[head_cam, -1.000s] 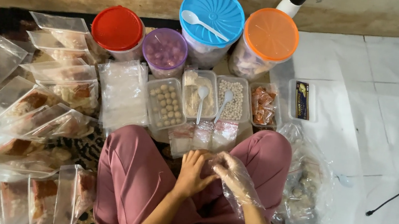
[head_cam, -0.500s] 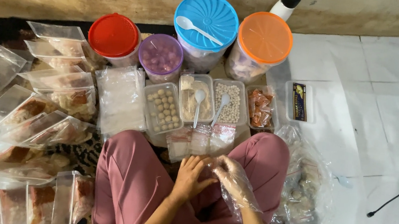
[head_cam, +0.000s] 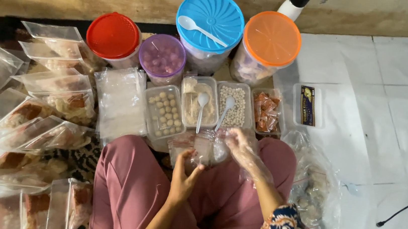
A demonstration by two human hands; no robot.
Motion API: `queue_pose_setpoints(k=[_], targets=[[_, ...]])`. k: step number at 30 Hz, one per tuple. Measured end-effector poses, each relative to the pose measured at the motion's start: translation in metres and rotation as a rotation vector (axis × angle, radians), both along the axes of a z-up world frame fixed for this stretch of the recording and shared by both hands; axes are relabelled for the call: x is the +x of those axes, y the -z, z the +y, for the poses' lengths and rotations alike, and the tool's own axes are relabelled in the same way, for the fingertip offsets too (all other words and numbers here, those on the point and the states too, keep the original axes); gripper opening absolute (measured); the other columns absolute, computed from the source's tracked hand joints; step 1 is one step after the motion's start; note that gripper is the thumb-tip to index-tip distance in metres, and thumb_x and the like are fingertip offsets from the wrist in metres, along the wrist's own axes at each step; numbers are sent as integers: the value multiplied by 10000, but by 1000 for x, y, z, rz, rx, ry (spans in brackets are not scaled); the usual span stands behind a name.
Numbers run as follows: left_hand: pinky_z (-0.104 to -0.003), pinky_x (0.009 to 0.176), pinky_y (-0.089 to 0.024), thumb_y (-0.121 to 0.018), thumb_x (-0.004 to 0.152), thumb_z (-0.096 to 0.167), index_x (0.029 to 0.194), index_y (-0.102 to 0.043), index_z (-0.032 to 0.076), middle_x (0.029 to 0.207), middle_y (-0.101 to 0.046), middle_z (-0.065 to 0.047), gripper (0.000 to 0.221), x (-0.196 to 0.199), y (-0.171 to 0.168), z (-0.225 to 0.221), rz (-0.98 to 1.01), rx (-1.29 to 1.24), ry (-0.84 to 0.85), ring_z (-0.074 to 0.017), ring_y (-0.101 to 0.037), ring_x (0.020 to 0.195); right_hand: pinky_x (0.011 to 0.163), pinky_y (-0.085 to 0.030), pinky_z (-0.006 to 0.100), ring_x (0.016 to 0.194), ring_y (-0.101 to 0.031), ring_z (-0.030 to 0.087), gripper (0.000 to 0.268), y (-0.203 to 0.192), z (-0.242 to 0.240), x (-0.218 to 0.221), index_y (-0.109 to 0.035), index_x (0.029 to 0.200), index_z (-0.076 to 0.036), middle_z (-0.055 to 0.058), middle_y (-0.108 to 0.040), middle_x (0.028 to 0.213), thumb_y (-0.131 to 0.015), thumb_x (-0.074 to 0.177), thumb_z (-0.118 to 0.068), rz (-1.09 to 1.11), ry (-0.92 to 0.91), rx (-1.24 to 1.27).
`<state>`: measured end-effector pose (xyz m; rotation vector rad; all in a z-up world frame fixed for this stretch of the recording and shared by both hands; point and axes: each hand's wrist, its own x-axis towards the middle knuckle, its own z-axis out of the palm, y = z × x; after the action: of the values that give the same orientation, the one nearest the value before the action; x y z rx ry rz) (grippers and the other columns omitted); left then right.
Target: A person is manually packing various small food items from containers into small plastic zip-lock bags.
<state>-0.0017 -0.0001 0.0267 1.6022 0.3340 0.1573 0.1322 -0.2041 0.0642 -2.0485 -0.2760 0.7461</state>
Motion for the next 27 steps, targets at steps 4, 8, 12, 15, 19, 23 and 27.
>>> queue_pose_setpoints(k=[4, 8, 12, 15, 19, 23, 27], targets=[[-345, 1110, -398, -707, 893, 447, 1361, -549, 105, 1341, -610, -60, 601, 1, 2, 2, 40, 1, -15, -197, -543, 1282, 929, -541, 426, 1103, -565, 298, 404, 75, 20, 55, -653, 1190, -143, 93, -577, 1177, -786, 809, -124, -717, -134, -553], [-358, 1124, -420, -739, 887, 371, 1346, -559, 95, 1359, -629, -79, 565, 1, 11, 0, 62, -24, -1, -212, -568, 1315, 868, -495, 317, 1099, -555, 209, 365, 59, 31, 58, -653, 1188, -182, 30, -596, 1185, -649, 828, -246, -881, -640, -1264], [-346, 1114, -433, -749, 871, 391, 1345, -561, 95, 1354, -633, -69, 589, 3, 9, -1, 96, -57, 9, -196, -580, 1298, 636, -526, 321, 703, -613, 159, 117, 57, 22, 55, -655, 839, -143, 1, -670, 833, -668, 855, -27, -984, -125, -607], [-333, 1101, -438, -759, 860, 390, 1330, -576, 98, 1316, -651, -59, 583, 4, 6, -3, 99, -81, 3, -182, -604, 1260, 650, -522, 371, 738, -633, 215, 208, 25, 10, 50, -583, 808, -178, -20, -670, 794, -772, 828, -95, -981, 31, -282], [-325, 1089, -443, -766, 868, 354, 1336, -581, 101, 1297, -662, -58, 563, 5, 12, -3, 76, -79, 0, -175, -617, 1239, 552, -649, 184, 653, -718, 132, 82, -62, -7, 29, -645, 946, -81, 40, -729, 807, -727, 945, -86, -672, 129, 57], [-322, 1080, -443, -761, 866, 379, 1328, -589, 130, 1293, -666, -38, 553, 4, 10, -3, 118, -61, 24, -165, -624, 1235, 776, -614, 247, 800, -682, 139, 166, -135, -20, 45, -644, 985, -108, 16, -695, 910, -744, 901, -211, -559, 312, 125], [-340, 1079, -462, -763, 866, 386, 1323, -581, 111, 1318, -665, -64, 564, 4, 11, -4, 79, -66, 38, -188, -636, 1238, 722, -538, 342, 771, -605, 195, 184, -165, -14, 109, -608, 927, -48, 66, -656, 878, -790, 948, -27, -1238, 39, 28]])
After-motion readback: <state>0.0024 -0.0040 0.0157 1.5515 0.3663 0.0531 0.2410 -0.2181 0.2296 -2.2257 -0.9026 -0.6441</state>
